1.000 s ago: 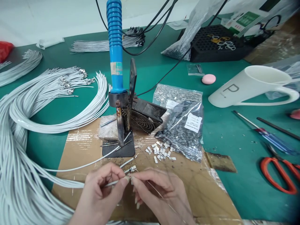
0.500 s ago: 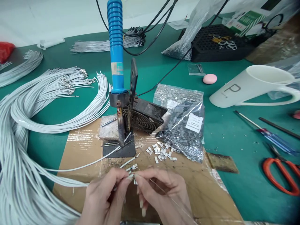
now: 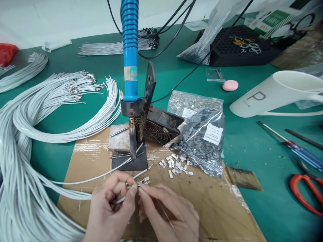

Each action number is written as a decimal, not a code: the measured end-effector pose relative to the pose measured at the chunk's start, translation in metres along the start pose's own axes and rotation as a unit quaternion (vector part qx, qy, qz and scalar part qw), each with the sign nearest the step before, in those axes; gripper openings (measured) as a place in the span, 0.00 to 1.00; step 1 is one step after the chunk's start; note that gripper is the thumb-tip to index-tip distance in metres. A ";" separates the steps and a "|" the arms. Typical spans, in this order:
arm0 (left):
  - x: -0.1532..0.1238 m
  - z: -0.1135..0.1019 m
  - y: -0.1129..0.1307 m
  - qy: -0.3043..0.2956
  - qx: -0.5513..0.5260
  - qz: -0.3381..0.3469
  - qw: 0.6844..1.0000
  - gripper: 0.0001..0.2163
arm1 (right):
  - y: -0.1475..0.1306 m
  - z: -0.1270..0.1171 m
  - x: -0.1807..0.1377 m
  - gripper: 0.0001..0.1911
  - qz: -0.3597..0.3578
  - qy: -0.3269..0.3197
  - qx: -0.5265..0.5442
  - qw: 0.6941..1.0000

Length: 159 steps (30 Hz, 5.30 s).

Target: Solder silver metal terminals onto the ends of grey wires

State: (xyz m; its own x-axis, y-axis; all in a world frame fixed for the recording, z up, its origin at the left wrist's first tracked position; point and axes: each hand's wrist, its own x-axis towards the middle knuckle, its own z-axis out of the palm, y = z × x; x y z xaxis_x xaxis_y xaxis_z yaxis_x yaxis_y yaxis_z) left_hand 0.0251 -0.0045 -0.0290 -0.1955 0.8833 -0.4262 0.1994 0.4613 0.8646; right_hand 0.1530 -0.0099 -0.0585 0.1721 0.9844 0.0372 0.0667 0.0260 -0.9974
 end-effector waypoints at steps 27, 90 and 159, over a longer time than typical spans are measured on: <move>0.001 -0.003 0.007 0.007 -0.087 -0.030 0.996 0.18 | 0.006 -0.019 0.018 0.05 0.176 -0.115 0.188 0.959; 0.008 -0.006 -0.018 -0.006 -0.138 -0.018 0.990 0.17 | 0.001 -0.013 0.015 0.04 0.199 -0.087 0.211 0.953; 0.024 0.005 0.017 0.085 -0.102 0.033 0.991 0.07 | 0.006 -0.022 0.025 0.14 -0.035 -0.047 -0.057 0.997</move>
State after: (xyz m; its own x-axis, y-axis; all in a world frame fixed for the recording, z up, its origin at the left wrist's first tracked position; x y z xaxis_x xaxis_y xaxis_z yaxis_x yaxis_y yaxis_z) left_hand 0.0283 0.0247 -0.0254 -0.3517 0.8758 -0.3304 0.0224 0.3608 0.9324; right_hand 0.1788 0.0108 -0.0621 0.0713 0.9928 0.0958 0.1874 0.0810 -0.9789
